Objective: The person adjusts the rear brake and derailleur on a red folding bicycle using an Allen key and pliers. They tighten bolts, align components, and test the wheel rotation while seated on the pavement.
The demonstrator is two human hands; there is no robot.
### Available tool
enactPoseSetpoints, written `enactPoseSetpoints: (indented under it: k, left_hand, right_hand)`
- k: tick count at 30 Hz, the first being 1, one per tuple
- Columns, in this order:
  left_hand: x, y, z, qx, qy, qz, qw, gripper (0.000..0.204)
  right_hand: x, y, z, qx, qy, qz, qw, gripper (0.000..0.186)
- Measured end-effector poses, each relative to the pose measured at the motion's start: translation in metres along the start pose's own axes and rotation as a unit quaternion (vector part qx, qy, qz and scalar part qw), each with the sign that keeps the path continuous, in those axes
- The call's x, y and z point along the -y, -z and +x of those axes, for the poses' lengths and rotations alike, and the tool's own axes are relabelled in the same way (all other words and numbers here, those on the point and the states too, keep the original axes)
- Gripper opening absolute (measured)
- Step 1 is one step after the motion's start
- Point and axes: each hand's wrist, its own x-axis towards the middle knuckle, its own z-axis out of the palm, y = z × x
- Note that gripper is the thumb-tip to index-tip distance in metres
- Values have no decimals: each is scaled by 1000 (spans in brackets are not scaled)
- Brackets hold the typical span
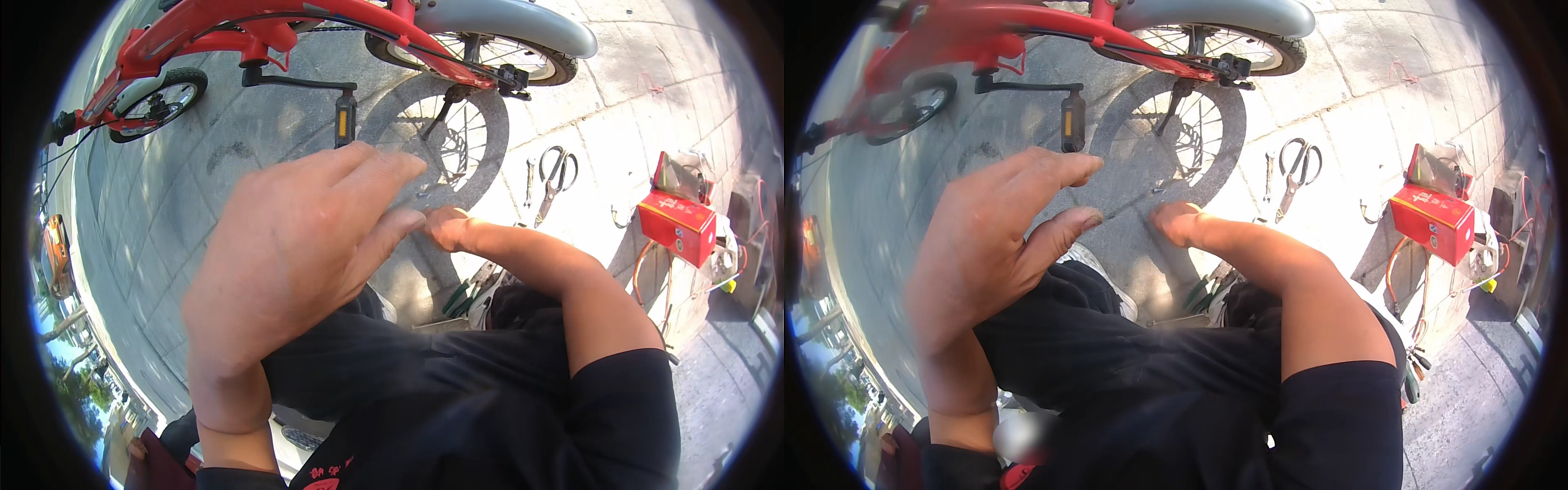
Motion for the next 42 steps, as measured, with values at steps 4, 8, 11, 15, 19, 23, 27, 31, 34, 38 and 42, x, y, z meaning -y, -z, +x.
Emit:
enactPoseSetpoints:
  k: [4, 8, 11, 15, 19, 23, 27, 31, 34, 38, 42]
  left_hand:
    - [-2, 1, 3, 6, -6, 16, 1000, 36]
    - [4, -6, 5, -2, -30, 19, 999, 36]
    - [10, -11, 9, -4, -36, 15, 999, 36]
    - [12, -18, 16, 13, -37, 19, 999, 35]
    - [25, -45, 31, 50, -13, 73, 996, 27]
    - [56, -129, 74, 205, 79, 126, 967, 21]
    - [123, -230, 60, 246, 158, 142, 946, 25]
    - [118, -277, 60, 162, 199, 58, 965, 33]
    - [115, -298, 64, 190, 191, 36, 962, 29]
    - [124, -326, 65, 185, 178, 66, 964, 26]
    - [122, -331, 71, 194, 180, 65, 962, 21]
  right_hand:
    - [12, 3, 7, 18, -19, -24, 999, 27]
    - [15, 2, 12, 30, 9, -36, 999, 21]
    - [2, 20, 5, 27, -31, 54, 998, 25]
    - [-26, 54, -13, -12, -100, 144, 984, 30]
    - [-41, 87, -39, 18, -31, 40, 999, 25]
    - [-51, 118, -80, -12, 13, 4, 1000, 22]
    - [-37, 149, -111, -86, -19, 113, 990, 21]
    - [-53, 145, -121, -183, -10, 180, 967, 21]
    - [-52, 153, -127, -210, -37, 217, 952, 21]
    - [-51, 156, -131, -244, -37, 236, 940, 20]
    - [-55, 163, -130, -274, -88, 255, 923, 22]
